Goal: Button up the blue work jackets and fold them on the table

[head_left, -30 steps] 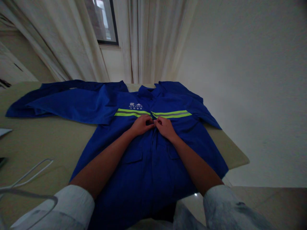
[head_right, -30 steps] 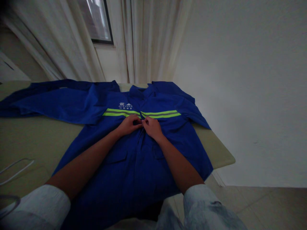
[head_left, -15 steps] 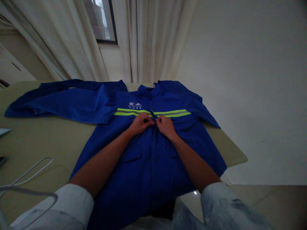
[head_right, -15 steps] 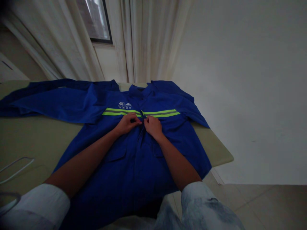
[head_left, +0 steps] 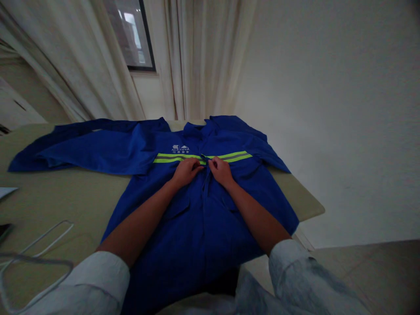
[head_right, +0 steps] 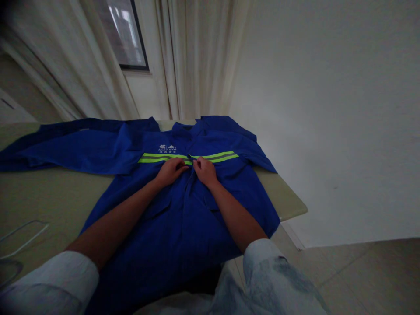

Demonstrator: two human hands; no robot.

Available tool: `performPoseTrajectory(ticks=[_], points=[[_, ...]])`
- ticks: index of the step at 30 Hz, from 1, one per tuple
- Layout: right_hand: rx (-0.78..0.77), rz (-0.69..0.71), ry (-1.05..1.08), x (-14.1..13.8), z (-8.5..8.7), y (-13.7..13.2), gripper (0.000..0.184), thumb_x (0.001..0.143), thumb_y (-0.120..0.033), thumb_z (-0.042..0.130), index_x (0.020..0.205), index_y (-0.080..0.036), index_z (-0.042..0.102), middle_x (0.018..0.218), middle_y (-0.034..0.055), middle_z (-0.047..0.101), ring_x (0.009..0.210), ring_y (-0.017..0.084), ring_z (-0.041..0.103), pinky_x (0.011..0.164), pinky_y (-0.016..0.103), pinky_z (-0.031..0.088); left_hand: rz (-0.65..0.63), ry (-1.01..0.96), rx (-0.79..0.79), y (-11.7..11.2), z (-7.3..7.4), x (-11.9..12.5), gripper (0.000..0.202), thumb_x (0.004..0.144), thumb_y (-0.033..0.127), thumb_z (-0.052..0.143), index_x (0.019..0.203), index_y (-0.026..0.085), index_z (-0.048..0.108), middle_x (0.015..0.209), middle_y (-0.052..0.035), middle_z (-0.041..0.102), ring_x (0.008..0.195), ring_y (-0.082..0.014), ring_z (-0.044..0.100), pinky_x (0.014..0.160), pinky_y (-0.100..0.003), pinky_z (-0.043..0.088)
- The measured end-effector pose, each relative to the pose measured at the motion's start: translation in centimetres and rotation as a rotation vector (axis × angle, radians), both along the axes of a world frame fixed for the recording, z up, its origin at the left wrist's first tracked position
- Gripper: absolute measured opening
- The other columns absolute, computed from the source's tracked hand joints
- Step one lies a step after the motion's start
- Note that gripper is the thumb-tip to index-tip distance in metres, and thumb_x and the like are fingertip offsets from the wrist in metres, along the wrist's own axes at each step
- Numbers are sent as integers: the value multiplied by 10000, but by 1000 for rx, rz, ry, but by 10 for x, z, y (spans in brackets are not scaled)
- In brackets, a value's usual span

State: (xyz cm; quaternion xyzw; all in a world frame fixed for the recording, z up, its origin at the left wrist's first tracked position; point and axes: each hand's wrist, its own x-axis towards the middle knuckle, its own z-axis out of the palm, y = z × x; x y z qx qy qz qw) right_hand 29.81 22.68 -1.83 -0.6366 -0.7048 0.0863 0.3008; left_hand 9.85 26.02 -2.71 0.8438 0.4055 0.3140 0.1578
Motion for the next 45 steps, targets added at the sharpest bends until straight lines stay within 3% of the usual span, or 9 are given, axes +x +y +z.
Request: performPoseTrajectory(ticks=[4,8,16,20,22,25,27,37,45], points=[[4,-37,-145,-6,5,11,281,1109,-394,463,1026,-199,649,946,68,738,819,196,641,699,275,327,105,196,73,0,17,4,112,980,299,640,936,197,651,952,-99,683,943,-282,622,878,-397,449],[-27,-67,-177,-10,9,15,288,1126,-405,428,1092,-201,628,1062,105,741,893,212,657,710,279,327,163,205,168,-26,33,8,141,946,244,647,1074,192,677,1213,-159,661,1154,-349,576,971,-463,421],[116,-59,24,-20,17,14,278,1118,-366,409,1008,-204,607,996,63,694,907,190,627,783,264,376,-75,159,-118,-71,10,-25,285,989,319,541,1230,274,686,1241,-60,727,1135,-298,619,962,-479,416],[221,4,149,-32,27,-6,146,1036,-313,523,1073,-203,612,1004,62,656,903,200,610,834,288,440,-98,142,-44,-78,9,-37,249,971,402,592,1118,247,719,1099,-60,728,1072,-285,596,984,-482,384],[270,176,183,-35,28,-23,188,985,-298,599,1144,-200,617,1086,82,655,990,214,620,897,308,468,-109,163,-2,-82,10,-37,188,938,351,632,1055,234,721,1055,-60,716,1036,-276,579,971,-471,377],[156,527,191,-35,26,-45,222,1004,-332,608,1192,-217,640,1142,78,689,1049,211,647,943,317,485,-104,172,21,-84,10,-35,140,921,280,644,1024,219,716,1124,-73,712,1039,-272,562,948,-466,368],[32,613,183,-31,26,-53,238,1025,-367,602,1210,-225,649,1084,58,719,979,200,671,901,313,495,-100,174,24,-85,10,-35,119,927,263,642,1010,213,710,1133,-75,712,1041,-271,560,943,-470,361],[-136,682,235,-10,33,-45,222,850,-222,716,1061,-224,647,962,13,627,789,157,567,698,265,445,-86,185,23,-90,13,-38,94,948,300,671,1021,263,718,1003,-40,715,1019,-267,573,980,-492,327],[-154,619,16,-15,34,-56,374,831,-447,846,782,-212,559,858,-8,559,735,141,514,670,269,368,-52,162,28,-92,13,-38,30,932,247,707,944,257,732,902,-29,705,965,-257,571,980,-489,315]])
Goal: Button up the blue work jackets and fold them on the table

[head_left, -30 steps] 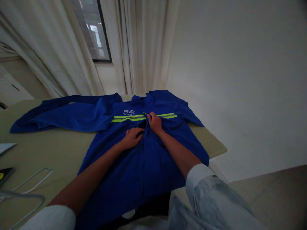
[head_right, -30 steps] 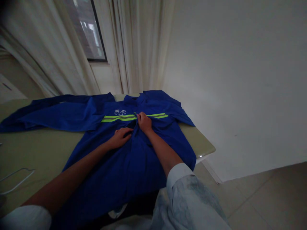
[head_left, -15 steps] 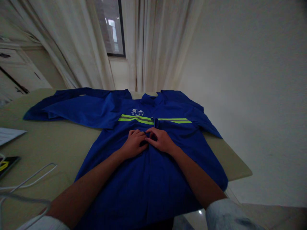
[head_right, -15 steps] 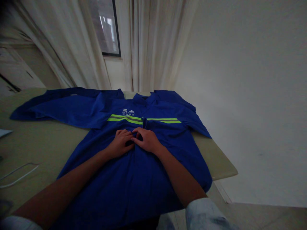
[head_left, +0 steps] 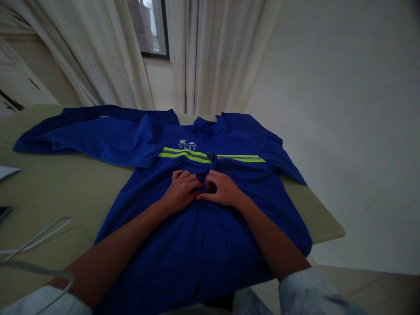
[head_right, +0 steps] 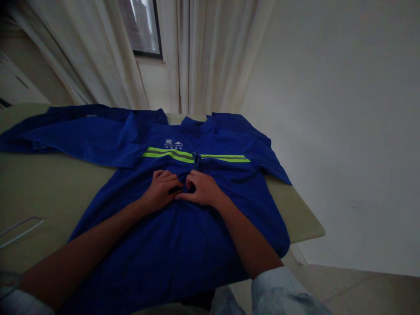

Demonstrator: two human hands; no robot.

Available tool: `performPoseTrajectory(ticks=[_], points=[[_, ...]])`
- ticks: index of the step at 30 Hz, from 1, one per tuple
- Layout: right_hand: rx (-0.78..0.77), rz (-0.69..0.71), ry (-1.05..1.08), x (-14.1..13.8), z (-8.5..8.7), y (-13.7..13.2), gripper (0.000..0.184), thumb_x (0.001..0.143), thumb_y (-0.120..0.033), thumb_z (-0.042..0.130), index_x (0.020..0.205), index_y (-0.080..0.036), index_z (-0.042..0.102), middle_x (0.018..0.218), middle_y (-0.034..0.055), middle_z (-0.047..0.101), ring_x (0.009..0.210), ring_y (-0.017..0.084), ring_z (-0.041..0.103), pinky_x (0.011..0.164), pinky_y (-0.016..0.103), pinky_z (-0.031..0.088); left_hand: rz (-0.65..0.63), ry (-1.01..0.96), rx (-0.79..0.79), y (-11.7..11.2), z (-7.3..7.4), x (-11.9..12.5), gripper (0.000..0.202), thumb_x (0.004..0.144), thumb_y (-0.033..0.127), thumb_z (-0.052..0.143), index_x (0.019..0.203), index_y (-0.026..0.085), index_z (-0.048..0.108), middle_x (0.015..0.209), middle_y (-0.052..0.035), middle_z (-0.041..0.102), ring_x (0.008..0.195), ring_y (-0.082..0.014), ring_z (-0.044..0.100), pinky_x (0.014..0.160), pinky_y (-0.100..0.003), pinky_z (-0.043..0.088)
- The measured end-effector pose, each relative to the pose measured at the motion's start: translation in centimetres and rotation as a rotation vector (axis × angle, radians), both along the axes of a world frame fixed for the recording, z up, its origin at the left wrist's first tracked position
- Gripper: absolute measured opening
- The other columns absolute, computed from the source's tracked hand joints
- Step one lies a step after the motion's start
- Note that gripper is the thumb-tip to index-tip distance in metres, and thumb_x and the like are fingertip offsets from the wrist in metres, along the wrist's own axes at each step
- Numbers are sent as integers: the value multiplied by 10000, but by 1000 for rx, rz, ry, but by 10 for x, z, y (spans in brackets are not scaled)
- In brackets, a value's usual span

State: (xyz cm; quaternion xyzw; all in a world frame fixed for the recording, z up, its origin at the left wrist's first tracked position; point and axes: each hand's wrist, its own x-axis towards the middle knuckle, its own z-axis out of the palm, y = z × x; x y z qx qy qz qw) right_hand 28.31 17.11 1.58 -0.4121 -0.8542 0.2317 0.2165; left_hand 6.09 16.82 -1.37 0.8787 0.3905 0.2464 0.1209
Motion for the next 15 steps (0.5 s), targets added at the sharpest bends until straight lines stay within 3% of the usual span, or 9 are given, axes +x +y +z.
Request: performPoseTrajectory(ticks=[5,8,15], points=[[-18,24,-29,-3,0,-3,225,837,-251,775,877,-221,556,940,-4,558,770,146,518,689,267,386,-1,24,30,1,-2,-1,85,956,230,673,934,271,744,895,-36,703,962,-257,562,990,-488,313],[-29,95,21,0,2,-2,235,809,-170,719,965,-230,553,1009,10,562,858,170,546,751,274,427,0,29,51,1,-2,-1,86,980,280,665,962,270,748,906,-39,701,968,-260,559,990,-489,312],[31,103,-59,4,9,-2,189,817,-189,687,964,-225,576,1054,23,563,880,172,554,778,276,441,7,23,46,-1,2,0,99,986,326,685,976,259,756,906,-28,706,962,-243,563,991,-478,300]])
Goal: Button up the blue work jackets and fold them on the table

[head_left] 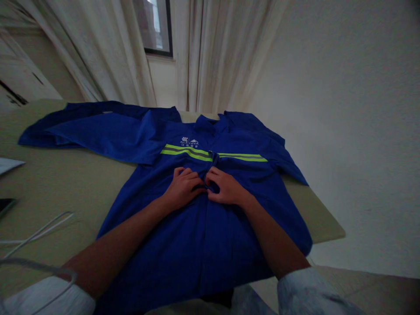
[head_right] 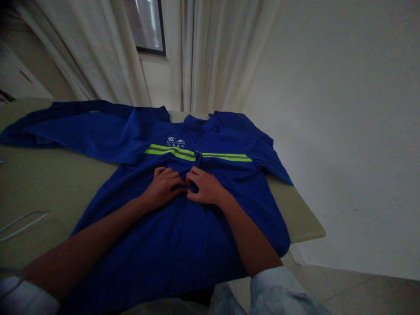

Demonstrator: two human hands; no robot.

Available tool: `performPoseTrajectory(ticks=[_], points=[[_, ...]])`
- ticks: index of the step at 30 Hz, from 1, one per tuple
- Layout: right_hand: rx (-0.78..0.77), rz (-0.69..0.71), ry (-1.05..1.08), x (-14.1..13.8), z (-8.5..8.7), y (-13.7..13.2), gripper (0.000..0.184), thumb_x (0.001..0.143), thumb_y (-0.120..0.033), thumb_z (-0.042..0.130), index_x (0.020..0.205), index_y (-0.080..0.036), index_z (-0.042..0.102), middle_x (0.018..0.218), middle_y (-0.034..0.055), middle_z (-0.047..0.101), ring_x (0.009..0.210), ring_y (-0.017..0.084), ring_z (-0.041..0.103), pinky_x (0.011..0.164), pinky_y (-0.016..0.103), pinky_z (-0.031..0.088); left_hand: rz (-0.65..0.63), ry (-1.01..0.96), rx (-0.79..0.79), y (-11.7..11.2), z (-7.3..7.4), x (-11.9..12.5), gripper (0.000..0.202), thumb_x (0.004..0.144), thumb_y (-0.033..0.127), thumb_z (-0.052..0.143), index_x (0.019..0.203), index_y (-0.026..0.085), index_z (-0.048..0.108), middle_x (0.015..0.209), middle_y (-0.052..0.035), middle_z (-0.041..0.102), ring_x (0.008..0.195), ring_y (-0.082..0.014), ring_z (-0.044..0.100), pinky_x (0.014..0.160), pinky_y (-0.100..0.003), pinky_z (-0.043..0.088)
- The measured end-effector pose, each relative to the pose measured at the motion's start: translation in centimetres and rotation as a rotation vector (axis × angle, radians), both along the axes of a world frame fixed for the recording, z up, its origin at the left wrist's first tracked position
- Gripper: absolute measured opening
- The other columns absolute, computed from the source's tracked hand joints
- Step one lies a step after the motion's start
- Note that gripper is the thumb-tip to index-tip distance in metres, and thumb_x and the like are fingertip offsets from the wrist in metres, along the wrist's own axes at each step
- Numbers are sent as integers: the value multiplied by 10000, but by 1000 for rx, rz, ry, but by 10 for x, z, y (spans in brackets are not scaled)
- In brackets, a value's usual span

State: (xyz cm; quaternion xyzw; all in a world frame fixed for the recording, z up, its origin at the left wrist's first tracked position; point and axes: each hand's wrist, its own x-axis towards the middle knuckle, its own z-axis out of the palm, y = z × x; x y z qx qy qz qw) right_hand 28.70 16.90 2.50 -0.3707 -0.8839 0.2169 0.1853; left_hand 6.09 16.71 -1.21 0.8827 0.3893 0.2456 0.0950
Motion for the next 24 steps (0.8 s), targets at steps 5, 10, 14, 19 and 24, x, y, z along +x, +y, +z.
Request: performPoseTrajectory(ticks=[5,10,14,19,24], points=[[73,-33,-34,-6,0,-4,179,813,-184,677,965,-213,586,1081,32,572,933,170,578,790,264,437,0,4,-10,0,1,0,81,979,297,697,972,246,760,898,-22,706,964,-239,566,973,-474,290],[99,-189,-264,-14,0,-10,85,877,-288,651,900,-211,625,941,21,611,785,166,569,669,283,381,-19,4,8,1,-1,0,86,988,269,675,981,251,759,904,-24,704,966,-233,558,969,-467,285],[121,-274,-345,-21,1,-15,115,902,-312,623,946,-214,664,996,39,649,817,182,610,657,296,388,-43,-4,-7,4,-3,1,85,984,258,675,981,248,759,901,-21,696,956,-228,555,959,-457,284],[117,-358,-429,-29,2,-20,138,923,-289,590,1006,-212,668,1070,64,661,863,199,646,683,305,428,-47,15,-10,4,-3,2,89,981,265,673,964,244,757,882,-25,682,942,-230,545,952,-453,284],[107,-422,-486,-33,4,-24,167,954,-290,555,1047,-204,664,1111,87,655,874,210,659,709,315,455,-67,48,62,2,-1,2,110,992,268,649,967,229,749,896,-34,685,952,-234,550,980,-467,287]])
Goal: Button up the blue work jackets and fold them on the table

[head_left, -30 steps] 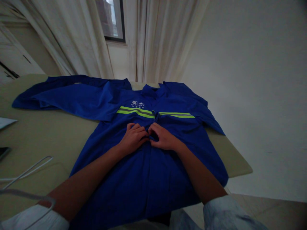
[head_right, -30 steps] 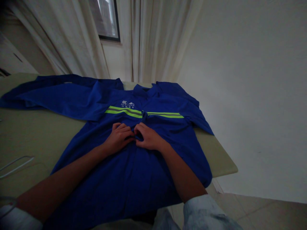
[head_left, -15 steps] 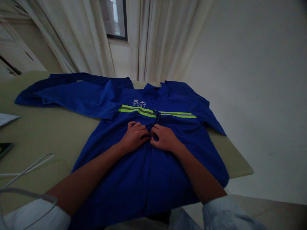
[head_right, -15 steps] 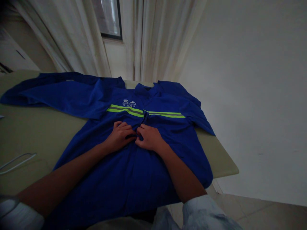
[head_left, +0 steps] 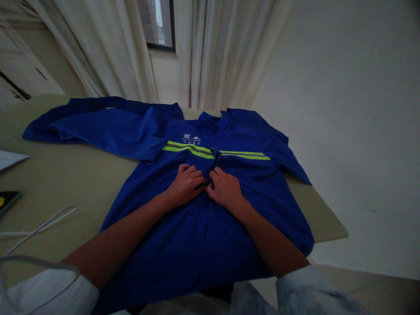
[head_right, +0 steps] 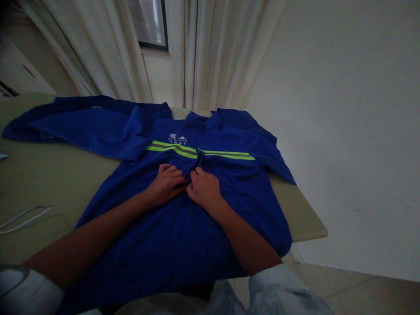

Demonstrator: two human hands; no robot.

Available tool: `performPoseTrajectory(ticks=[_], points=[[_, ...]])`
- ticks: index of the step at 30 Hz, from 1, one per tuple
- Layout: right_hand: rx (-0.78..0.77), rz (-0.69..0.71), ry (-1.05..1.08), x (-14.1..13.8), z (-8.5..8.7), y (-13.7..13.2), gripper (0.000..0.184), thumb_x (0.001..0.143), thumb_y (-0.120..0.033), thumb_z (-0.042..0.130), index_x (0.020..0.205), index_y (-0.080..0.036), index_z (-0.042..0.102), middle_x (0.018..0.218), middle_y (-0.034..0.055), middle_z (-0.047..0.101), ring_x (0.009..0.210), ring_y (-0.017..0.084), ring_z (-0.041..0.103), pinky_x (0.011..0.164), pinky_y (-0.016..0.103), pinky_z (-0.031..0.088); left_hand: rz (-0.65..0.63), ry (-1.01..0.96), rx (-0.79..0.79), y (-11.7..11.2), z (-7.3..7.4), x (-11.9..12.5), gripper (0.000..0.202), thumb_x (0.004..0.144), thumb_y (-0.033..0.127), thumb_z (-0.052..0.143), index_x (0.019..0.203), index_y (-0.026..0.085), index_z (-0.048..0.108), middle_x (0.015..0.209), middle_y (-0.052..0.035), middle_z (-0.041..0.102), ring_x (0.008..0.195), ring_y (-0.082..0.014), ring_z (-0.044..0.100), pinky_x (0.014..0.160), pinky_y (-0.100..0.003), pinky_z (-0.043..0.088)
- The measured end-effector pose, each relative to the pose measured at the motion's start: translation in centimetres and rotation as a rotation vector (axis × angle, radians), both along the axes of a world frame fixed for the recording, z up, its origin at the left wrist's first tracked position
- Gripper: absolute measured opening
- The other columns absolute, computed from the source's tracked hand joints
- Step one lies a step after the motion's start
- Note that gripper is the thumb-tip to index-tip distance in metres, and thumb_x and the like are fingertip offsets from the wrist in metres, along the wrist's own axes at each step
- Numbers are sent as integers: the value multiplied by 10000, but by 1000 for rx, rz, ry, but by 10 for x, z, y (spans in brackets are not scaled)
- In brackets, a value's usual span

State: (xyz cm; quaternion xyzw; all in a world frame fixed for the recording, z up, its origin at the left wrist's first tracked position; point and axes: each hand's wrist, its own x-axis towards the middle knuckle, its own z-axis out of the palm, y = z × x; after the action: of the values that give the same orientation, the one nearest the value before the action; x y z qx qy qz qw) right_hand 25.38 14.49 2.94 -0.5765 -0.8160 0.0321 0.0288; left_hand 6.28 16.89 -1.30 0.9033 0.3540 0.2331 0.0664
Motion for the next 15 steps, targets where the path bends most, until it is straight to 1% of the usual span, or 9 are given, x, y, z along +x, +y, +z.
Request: performPoseTrajectory(ticks=[3,7,12,15], points=[[-7,27,-4,1,1,1,163,949,-269,556,1052,-208,667,1106,83,656,858,207,655,715,316,452,1,14,26,-1,1,1,124,994,268,637,948,225,744,896,-39,690,951,-236,554,980,-470,297],[-2,107,53,4,-3,5,119,911,-226,572,989,-218,661,1070,54,657,803,187,628,671,309,402,26,13,17,-4,2,1,111,984,249,636,948,228,739,896,-37,695,951,-240,563,973,-477,308],[-42,146,260,10,-13,13,42,850,-186,591,877,-214,608,952,23,612,782,168,574,645,287,345,97,15,9,-8,2,2,126,1005,269,619,1018,242,741,949,-45,702,987,-254,552,980,-493,306],[-70,204,410,14,-18,21,76,795,-155,604,800,-210,552,854,-2,557,762,158,538,657,276,333,129,37,8,-10,2,3,146,1024,287,599,1005,238,736,970,-50,702,1003,-259,541,982,-497,302]])
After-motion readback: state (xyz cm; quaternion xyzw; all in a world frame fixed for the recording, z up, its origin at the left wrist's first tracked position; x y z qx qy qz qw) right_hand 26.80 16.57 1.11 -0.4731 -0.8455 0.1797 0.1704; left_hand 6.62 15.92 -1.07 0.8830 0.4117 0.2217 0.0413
